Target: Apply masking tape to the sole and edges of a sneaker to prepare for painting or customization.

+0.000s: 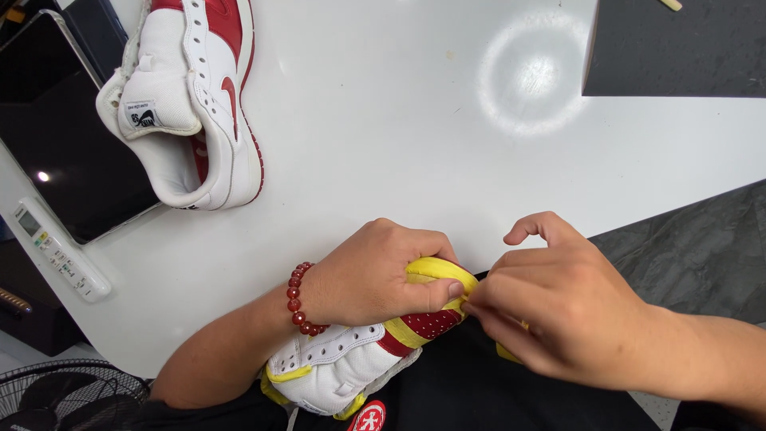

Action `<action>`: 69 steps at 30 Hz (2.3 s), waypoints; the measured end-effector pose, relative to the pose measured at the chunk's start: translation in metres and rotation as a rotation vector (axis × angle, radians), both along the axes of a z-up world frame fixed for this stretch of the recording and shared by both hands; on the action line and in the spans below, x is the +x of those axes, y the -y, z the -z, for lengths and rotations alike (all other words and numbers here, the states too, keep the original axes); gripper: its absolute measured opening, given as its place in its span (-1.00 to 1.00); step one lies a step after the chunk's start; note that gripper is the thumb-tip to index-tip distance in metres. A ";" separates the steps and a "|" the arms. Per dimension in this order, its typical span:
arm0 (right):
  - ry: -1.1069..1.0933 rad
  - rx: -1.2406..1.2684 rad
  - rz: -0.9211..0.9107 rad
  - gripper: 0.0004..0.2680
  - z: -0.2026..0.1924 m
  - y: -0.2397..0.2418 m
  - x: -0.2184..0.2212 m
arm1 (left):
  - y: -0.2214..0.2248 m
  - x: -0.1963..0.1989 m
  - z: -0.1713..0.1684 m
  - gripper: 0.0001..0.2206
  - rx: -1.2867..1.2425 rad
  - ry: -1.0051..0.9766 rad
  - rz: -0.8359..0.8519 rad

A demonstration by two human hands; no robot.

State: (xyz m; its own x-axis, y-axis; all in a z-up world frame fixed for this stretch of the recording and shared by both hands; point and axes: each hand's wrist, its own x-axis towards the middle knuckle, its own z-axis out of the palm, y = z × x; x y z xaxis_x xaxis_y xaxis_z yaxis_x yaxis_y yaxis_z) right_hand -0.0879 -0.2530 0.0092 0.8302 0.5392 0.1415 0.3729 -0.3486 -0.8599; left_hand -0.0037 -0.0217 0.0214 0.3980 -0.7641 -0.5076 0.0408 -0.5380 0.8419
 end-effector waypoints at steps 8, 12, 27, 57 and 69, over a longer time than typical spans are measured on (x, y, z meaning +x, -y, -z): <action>-0.889 0.103 -0.140 -0.90 -0.004 0.013 0.032 | 0.003 -0.002 -0.014 -0.69 -0.109 0.089 0.066; -1.181 -0.018 -0.146 -0.90 -0.019 0.008 0.040 | 0.009 -0.003 -0.021 -0.71 -0.024 0.148 0.103; -0.558 0.189 0.064 -0.96 -0.006 0.002 -0.006 | 0.017 -0.011 -0.027 -0.81 0.066 0.211 -0.028; -0.950 0.855 0.331 -0.75 0.049 -0.036 0.046 | -0.005 0.038 -0.008 -0.79 -0.362 0.186 -0.834; -1.021 0.857 0.269 -0.62 0.084 -0.035 0.056 | -0.037 0.049 -0.004 -0.45 -0.503 -0.132 -0.515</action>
State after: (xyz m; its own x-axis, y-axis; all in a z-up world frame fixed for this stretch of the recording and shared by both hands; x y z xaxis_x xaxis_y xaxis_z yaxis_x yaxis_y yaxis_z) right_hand -0.0314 -0.2184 -0.0751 0.8304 0.3996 -0.3882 -0.5492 0.4702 -0.6908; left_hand 0.0451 0.0150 0.0251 0.7297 -0.6499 -0.2127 0.3023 0.0276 0.9528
